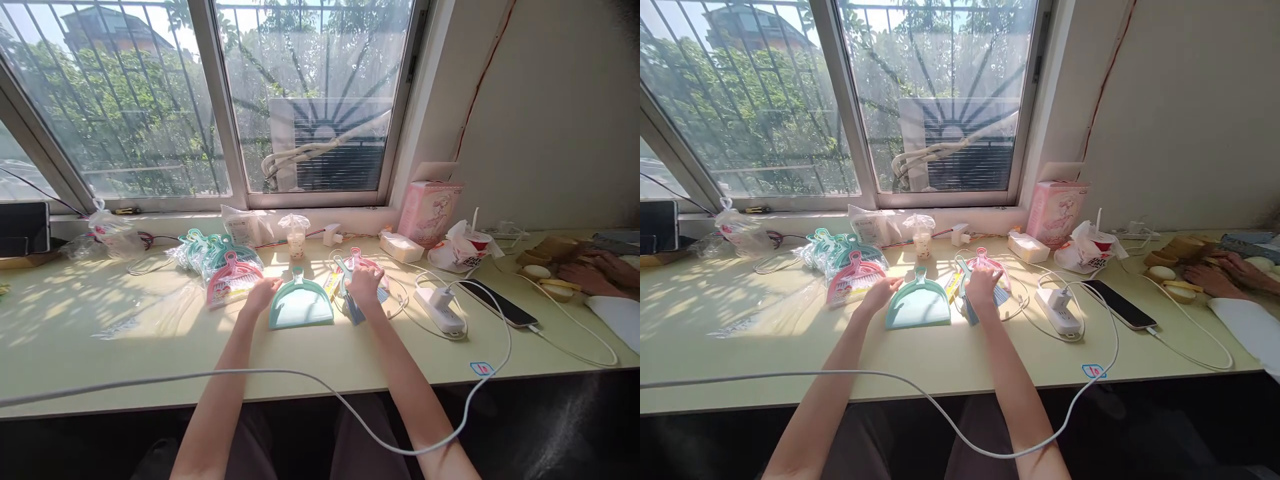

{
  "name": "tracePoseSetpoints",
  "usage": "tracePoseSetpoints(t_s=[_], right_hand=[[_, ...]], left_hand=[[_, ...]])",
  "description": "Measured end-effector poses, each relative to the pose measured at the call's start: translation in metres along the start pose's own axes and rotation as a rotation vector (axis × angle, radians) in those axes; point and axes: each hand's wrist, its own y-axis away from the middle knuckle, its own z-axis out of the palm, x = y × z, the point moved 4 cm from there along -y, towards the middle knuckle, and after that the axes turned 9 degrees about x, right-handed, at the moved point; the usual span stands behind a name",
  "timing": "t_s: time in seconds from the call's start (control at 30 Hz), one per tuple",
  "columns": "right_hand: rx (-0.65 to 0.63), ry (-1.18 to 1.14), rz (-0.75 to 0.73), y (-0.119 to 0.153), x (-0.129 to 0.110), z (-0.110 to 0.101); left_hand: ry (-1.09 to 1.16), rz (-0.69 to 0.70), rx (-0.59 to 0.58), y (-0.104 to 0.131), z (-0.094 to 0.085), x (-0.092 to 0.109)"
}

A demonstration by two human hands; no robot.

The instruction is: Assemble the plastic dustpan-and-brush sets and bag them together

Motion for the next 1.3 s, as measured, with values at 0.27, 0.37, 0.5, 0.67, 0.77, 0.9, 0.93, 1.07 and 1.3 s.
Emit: tracePoseSetpoints(t_s=[0.27,0.37,0.5,0.67,0.77,0.9,0.93,1.07,1.3], right_hand=[[-0.070,0.033,-0.010,-0.006,0.034,0.030],[-0.082,0.027,0.003,-0.009,0.040,0.035],[-0.035,-0.032,0.069,-0.010,0.041,0.037],[0.045,-0.195,0.178,-0.012,0.040,0.031],[0.102,-0.371,0.265,-0.020,0.048,0.019],[0.050,-0.972,0.306,-0.034,0.051,-0.002],[0.009,-1.149,0.270,-0.035,0.045,-0.008],[-0.002,-1.531,0.178,-0.025,0.006,-0.025],[0.203,-0.883,0.063,0.015,-0.051,-0.016]], left_hand=[[-0.188,0.151,0.005,0.008,0.018,0.000],[-0.016,0.100,0.026,0.003,0.020,0.001],[0.246,-0.005,0.205,-0.009,0.000,0.005],[0.769,-0.161,0.486,-0.014,-0.033,0.000],[0.855,-0.229,0.590,-0.014,-0.042,-0.010],[0.914,-0.281,0.612,-0.014,-0.041,-0.018],[0.934,-0.287,0.595,-0.014,-0.038,-0.017],[0.951,-0.264,0.376,-0.007,-0.014,0.008],[0.867,-0.069,0.030,0.012,0.025,0.058]])
